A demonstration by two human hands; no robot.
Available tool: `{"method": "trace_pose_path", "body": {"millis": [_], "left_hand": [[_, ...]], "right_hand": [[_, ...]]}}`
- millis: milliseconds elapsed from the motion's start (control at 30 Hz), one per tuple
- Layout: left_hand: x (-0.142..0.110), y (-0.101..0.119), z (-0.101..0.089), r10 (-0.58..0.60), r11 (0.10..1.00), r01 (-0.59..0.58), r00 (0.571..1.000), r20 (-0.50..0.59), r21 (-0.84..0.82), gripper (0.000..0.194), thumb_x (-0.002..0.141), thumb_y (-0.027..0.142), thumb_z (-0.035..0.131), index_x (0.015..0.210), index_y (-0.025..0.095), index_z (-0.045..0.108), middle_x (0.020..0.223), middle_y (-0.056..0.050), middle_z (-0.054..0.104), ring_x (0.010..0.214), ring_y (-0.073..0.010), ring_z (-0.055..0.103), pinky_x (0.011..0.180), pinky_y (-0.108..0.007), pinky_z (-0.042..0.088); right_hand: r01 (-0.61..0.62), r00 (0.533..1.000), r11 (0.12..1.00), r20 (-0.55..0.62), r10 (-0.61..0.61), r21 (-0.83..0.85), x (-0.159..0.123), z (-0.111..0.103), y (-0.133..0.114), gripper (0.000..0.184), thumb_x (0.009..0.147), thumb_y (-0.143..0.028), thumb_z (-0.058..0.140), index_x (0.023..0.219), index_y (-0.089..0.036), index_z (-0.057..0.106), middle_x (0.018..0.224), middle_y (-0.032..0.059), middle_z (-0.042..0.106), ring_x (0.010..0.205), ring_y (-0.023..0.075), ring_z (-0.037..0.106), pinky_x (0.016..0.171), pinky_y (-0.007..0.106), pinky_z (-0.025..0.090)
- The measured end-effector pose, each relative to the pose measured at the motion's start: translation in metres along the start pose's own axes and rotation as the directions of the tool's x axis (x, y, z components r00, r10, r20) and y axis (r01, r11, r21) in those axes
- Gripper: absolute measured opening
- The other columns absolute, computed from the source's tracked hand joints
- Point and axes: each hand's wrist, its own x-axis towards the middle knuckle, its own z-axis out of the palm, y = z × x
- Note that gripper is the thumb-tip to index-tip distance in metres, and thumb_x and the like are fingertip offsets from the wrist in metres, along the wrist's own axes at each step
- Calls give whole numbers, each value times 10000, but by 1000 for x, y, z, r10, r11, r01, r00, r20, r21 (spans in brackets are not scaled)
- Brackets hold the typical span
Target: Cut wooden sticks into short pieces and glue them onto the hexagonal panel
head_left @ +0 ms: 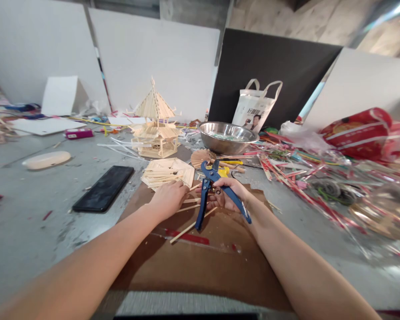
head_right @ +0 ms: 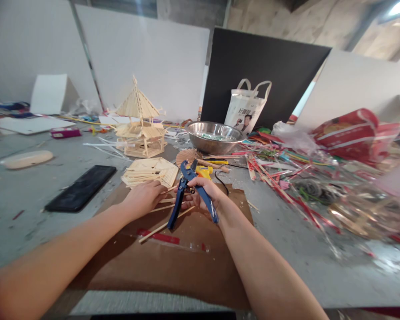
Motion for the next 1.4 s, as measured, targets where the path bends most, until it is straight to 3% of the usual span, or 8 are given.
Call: {"method": "trace_pose_path", "body": {"millis": [467, 567, 800, 1000, 1233, 1400], "left_hand": [[15, -7, -14, -113, 993, 109, 986, 119, 42, 246, 766, 283, 355, 738, 190, 581, 771, -61, 586, 757, -211, 541, 569, -290, 400], [24, -1, -15, -112, 994, 107, 978, 175, 38, 267, 768, 292, 345, 763, 195, 593, 774, -68, 592, 747, -216, 546, 583, -303, 407], [49, 24, -13, -71, 997, 64, 984, 161, 49, 233, 733, 255, 420, 814, 150, 612, 850, -116, 568, 885, -262, 481, 667, -334, 412], [65, 25, -4, -111, 994, 109, 970, 217, 23, 207, 712, 218, 434, 780, 139, 613, 846, -128, 573, 871, -269, 495, 660, -350, 417], [50, 21, -21, -106, 992, 116, 975, 195, -40, 216, 722, 207, 384, 806, 165, 579, 820, -97, 599, 781, -219, 536, 628, -299, 404], [22, 29, -43, 32, 983, 43, 918, 396, -179, 219, 682, 231, 396, 721, 157, 598, 710, -89, 618, 611, -176, 543, 514, -246, 369]], "right_hand": [[10, 1000, 1000, -9, -10, -20, -5, -3, -6, 363, 656, -160, 345, 974, -111, 514, 820, 98, 627, 693, 201, 592, 639, 358, 456], [38, 999, 999, -14, -38, -18, -8, -4, -8, 364, 657, -164, 346, 976, -117, 514, 820, 90, 631, 685, 197, 592, 640, 356, 458], [68, 998, 998, 6, -68, -12, -14, -9, -15, 364, 661, -170, 333, 971, -134, 521, 818, 75, 637, 709, 200, 592, 651, 368, 458], [110, 993, 994, 33, -109, -7, -16, -20, -20, 389, 664, -174, 326, 1006, -112, 500, 894, 95, 621, 751, 202, 588, 671, 363, 447], [168, 985, 986, 39, -168, -11, -21, -26, -25, 406, 659, -186, 331, 1031, -130, 487, 946, 87, 606, 779, 202, 582, 693, 368, 435], [226, 974, 973, 27, -225, -36, -24, -28, -28, 430, 645, -213, 329, 1040, -136, 480, 963, 89, 600, 810, 210, 573, 722, 397, 420]]}}
